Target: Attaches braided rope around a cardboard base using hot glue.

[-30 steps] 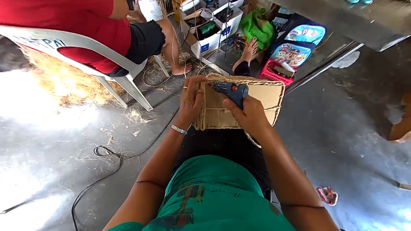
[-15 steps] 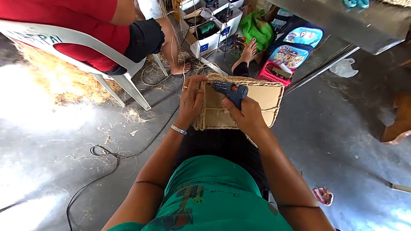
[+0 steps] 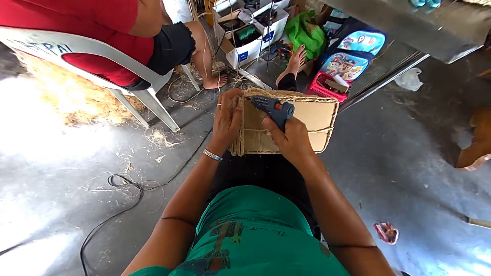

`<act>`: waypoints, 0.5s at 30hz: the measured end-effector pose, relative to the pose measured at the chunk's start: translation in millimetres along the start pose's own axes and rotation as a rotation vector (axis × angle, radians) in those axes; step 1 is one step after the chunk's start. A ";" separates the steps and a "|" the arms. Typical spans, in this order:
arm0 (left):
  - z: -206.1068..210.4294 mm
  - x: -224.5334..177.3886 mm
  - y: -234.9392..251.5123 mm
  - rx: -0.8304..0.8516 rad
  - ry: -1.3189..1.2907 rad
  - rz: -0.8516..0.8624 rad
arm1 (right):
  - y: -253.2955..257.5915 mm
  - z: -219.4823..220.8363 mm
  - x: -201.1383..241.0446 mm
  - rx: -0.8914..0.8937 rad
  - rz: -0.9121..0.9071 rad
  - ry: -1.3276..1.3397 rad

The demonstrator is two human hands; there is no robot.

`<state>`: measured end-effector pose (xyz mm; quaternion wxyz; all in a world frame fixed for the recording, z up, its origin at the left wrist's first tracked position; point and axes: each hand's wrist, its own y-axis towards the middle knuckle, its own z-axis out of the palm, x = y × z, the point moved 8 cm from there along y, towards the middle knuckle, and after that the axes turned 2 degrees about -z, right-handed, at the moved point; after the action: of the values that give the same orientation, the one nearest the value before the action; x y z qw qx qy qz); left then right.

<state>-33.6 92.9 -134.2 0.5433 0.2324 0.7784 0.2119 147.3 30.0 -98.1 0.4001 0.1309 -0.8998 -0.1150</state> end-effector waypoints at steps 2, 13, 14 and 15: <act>-0.3 0.4 0.0 -0.002 0.001 -0.001 | 0.6 -0.4 -0.7 -0.020 -0.004 0.001; -0.1 2.3 -0.8 -0.011 -0.031 -0.005 | -15.2 7.6 -4.2 0.044 -0.016 0.017; 0.2 2.6 -0.8 -0.009 -0.033 -0.008 | -15.1 6.7 -4.8 0.040 -0.012 0.016; 0.6 2.6 -0.8 -0.009 -0.029 -0.010 | -14.2 5.6 -5.7 0.032 -0.003 0.018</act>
<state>-33.9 93.9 -136.9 0.5566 0.2293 0.7706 0.2092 148.8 19.1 -110.2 0.4056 0.1398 -0.8977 -0.0999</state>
